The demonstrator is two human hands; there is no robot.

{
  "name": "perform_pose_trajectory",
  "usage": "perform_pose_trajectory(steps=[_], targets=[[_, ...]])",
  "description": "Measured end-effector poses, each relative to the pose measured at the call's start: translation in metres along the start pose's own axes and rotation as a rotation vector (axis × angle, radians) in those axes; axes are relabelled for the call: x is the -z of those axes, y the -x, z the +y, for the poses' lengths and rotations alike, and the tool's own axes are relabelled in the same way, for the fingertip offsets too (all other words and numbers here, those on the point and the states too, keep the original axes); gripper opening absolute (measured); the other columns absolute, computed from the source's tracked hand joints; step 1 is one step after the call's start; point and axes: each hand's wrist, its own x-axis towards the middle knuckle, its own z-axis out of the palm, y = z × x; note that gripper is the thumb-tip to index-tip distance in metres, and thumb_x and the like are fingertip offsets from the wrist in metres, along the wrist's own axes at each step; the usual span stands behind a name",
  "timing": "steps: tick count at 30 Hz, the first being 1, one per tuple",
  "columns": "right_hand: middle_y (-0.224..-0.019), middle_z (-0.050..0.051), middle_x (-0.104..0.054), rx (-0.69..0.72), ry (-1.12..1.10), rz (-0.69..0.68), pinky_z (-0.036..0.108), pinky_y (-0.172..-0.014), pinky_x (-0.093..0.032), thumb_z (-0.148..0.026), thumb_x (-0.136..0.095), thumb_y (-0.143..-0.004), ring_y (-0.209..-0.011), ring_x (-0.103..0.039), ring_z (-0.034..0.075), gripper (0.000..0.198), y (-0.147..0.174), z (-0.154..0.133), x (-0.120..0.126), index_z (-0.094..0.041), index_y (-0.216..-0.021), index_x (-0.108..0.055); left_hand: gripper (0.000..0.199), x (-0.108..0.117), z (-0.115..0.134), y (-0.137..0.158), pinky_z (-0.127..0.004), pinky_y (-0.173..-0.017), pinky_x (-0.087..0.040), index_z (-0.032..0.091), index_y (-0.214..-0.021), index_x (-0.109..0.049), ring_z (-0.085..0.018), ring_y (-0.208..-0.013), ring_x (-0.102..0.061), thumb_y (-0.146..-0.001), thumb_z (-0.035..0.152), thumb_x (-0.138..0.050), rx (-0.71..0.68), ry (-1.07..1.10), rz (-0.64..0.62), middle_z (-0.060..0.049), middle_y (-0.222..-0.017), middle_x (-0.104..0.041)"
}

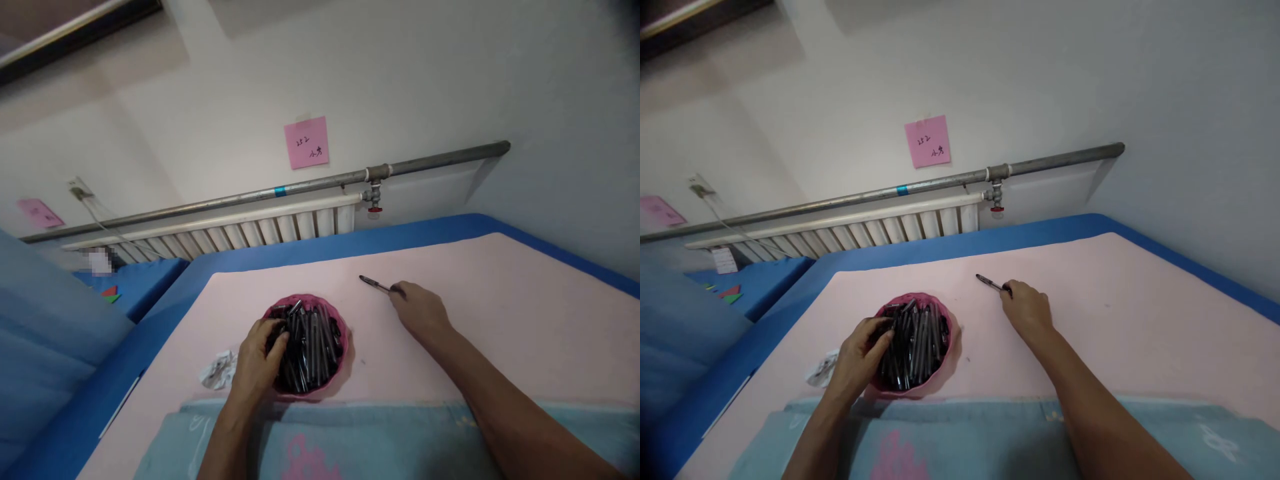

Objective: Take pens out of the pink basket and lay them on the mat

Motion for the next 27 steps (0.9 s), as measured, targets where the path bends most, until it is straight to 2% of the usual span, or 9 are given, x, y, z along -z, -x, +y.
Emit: perform_pose_trajectory(steps=[5,8,10,12,14,16,21,27], targets=[[-0.087,0.013,-0.064,0.044,0.079,0.016,0.037,-0.069,-0.034,-0.020,-0.042,-0.077,-0.079,-0.056,0.027,0.026,0.002,-0.002,-0.005,-0.015,-0.086,-0.066,0.018,-0.004,0.003,0.001,-0.036,-0.083,-0.042,0.021,-0.088,-0.061,-0.020,-0.093,-0.054,-0.077,0.028,-0.049,-0.065,-0.058,-0.011,-0.005,-0.093,-0.060],[-0.094,0.014,-0.062,0.129,0.061,0.059,0.037,-0.074,-0.033,-0.020,-0.040,-0.080,-0.086,-0.054,0.026,0.029,0.007,-0.016,-0.003,-0.014,-0.093,-0.065,0.017,0.003,-0.001,0.000,-0.034,-0.079,-0.043,0.021,-0.084,-0.061,-0.019,-0.086,-0.055,-0.077,0.030,-0.048,0.010,-0.069,0.082,-0.004,-0.088,-0.061],[-0.095,0.010,-0.062,0.229,0.022,0.048,0.032,-0.076,-0.034,-0.021,-0.042,-0.081,-0.087,-0.053,0.022,0.025,0.016,-0.033,-0.002,-0.017,-0.091,-0.065,0.019,0.009,-0.004,0.000,-0.033,-0.075,-0.044,0.021,-0.084,-0.060,-0.018,-0.079,-0.056,-0.078,0.033,-0.047,0.109,-0.073,0.177,-0.004,-0.084,-0.061],[-0.094,0.005,-0.062,0.358,-0.020,0.015,0.029,-0.078,-0.034,-0.024,-0.047,-0.080,-0.087,-0.052,0.019,0.019,0.029,-0.052,-0.001,-0.021,-0.084,-0.066,0.019,0.013,-0.006,0.000,-0.032,-0.074,-0.044,0.020,-0.081,-0.060,-0.018,-0.077,-0.055,-0.077,0.034,-0.048,0.145,-0.087,0.206,-0.003,-0.082,-0.060],[-0.098,0.006,-0.061,0.558,-0.097,0.012,0.031,-0.079,-0.033,-0.021,-0.049,-0.079,-0.090,-0.050,0.020,0.017,0.044,-0.069,-0.002,-0.019,-0.080,-0.066,0.016,0.012,-0.005,0.000,-0.032,-0.073,-0.043,0.020,-0.074,-0.059,-0.019,-0.078,-0.055,-0.076,0.033,-0.049,0.103,-0.142,0.157,-0.003,-0.080,-0.059],[-0.100,0.008,-0.060,0.614,-0.094,-0.010,0.035,-0.079,-0.033,-0.021,-0.051,-0.077,-0.094,-0.048,0.023,0.014,0.058,-0.082,-0.005,-0.018,-0.078,-0.065,0.016,0.007,-0.001,0.001,-0.034,-0.073,-0.042,0.020,-0.068,-0.058,-0.020,-0.080,-0.053,-0.074,0.034,-0.051,0.047,-0.243,0.083,-0.004,-0.078,-0.057],[-0.112,0.012,-0.056,0.605,0.005,-0.017,0.042,-0.083,-0.031,-0.026,-0.054,-0.076,-0.109,-0.039,0.033,0.015,0.074,-0.091,-0.014,-0.015,-0.071,-0.064,0.022,-0.006,0.006,0.004,-0.040,-0.075,-0.039,0.019,-0.067,-0.061,-0.027,-0.086,-0.050,-0.069,0.041,-0.057,-0.003,-0.531,-0.015,-0.010,-0.086,-0.057],[-0.121,0.012,-0.052,0.513,0.005,-0.063,0.043,-0.085,-0.030,-0.027,-0.052,-0.076,-0.112,-0.037,0.033,0.018,0.072,-0.093,-0.019,-0.016,-0.074,-0.066,0.023,-0.006,0.016,0.007,-0.042,-0.075,-0.036,0.019,-0.073,-0.065,-0.030,-0.092,-0.048,-0.069,0.040,-0.056,0.041,-0.705,-0.134,-0.012,-0.096,-0.058]])
